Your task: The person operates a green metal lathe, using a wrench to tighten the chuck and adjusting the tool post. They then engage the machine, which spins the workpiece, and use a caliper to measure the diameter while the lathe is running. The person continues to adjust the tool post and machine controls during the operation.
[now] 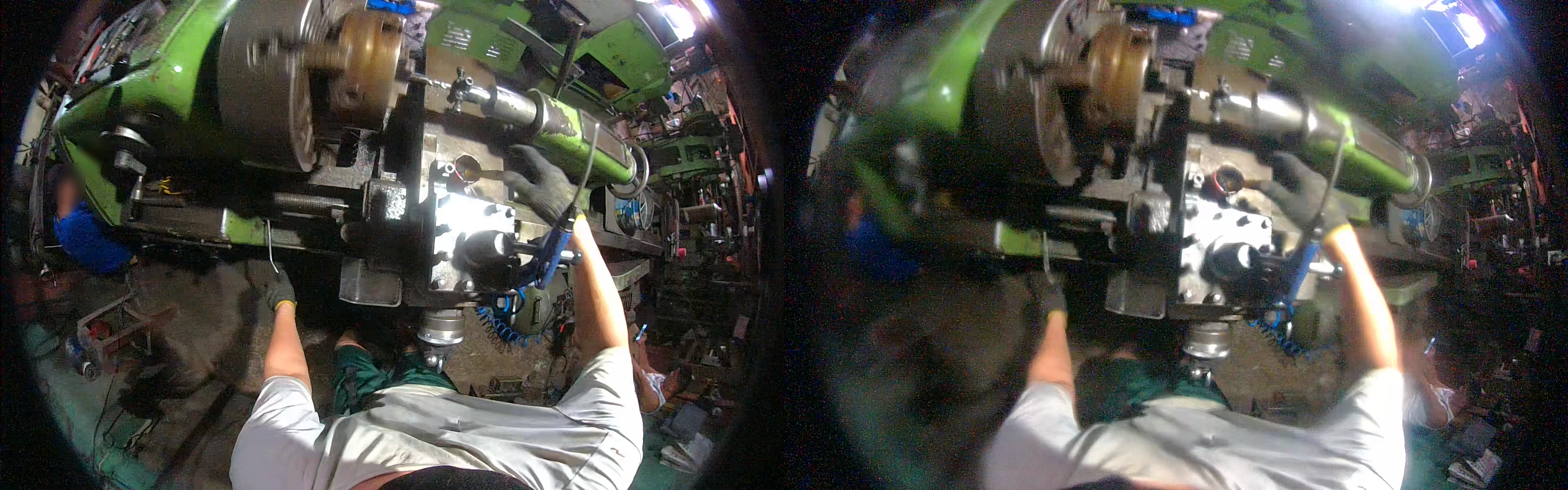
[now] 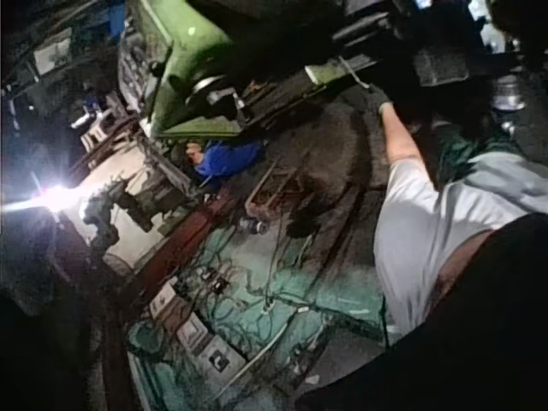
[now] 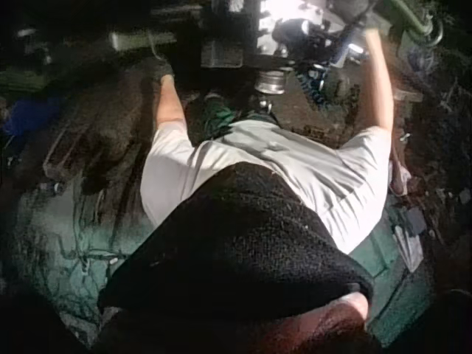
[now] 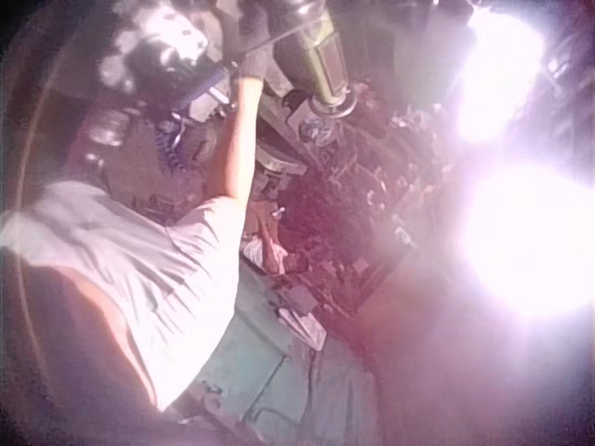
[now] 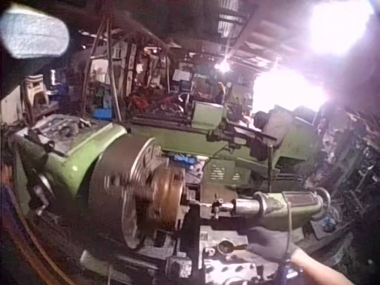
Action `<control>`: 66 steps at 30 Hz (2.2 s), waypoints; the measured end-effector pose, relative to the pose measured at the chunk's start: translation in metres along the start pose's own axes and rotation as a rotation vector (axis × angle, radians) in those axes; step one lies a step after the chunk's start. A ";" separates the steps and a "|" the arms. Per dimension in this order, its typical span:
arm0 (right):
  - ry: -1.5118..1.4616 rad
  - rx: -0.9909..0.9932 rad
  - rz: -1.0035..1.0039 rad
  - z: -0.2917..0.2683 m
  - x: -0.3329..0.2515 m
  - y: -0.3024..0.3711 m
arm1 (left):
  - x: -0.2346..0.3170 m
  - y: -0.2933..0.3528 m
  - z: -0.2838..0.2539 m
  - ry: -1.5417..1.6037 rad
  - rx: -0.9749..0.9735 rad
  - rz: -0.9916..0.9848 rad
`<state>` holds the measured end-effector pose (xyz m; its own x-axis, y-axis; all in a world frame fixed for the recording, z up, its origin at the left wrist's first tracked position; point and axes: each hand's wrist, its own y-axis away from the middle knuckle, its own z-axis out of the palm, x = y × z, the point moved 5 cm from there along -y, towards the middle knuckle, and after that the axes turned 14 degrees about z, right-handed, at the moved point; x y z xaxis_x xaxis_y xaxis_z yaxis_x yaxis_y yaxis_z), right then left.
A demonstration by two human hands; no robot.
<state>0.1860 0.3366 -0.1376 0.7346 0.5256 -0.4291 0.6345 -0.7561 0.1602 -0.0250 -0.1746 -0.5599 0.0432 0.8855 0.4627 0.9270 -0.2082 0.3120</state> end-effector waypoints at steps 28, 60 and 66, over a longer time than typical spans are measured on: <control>-0.326 0.209 -0.166 -0.013 -0.066 -0.106 | 0.070 -0.018 -0.099 -0.008 0.014 0.117; 0.016 0.208 -0.615 0.021 -0.118 -0.091 | 0.439 0.229 -0.193 0.368 0.217 1.298; 0.262 0.242 -0.593 0.048 -0.108 -0.101 | 0.440 0.225 -0.178 0.224 0.211 1.276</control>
<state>0.0312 0.3375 -0.1502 0.3332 0.9310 -0.1487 0.8979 -0.3615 -0.2511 0.1362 0.0942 -0.1380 0.8841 0.0229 0.4668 0.3209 -0.7559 -0.5707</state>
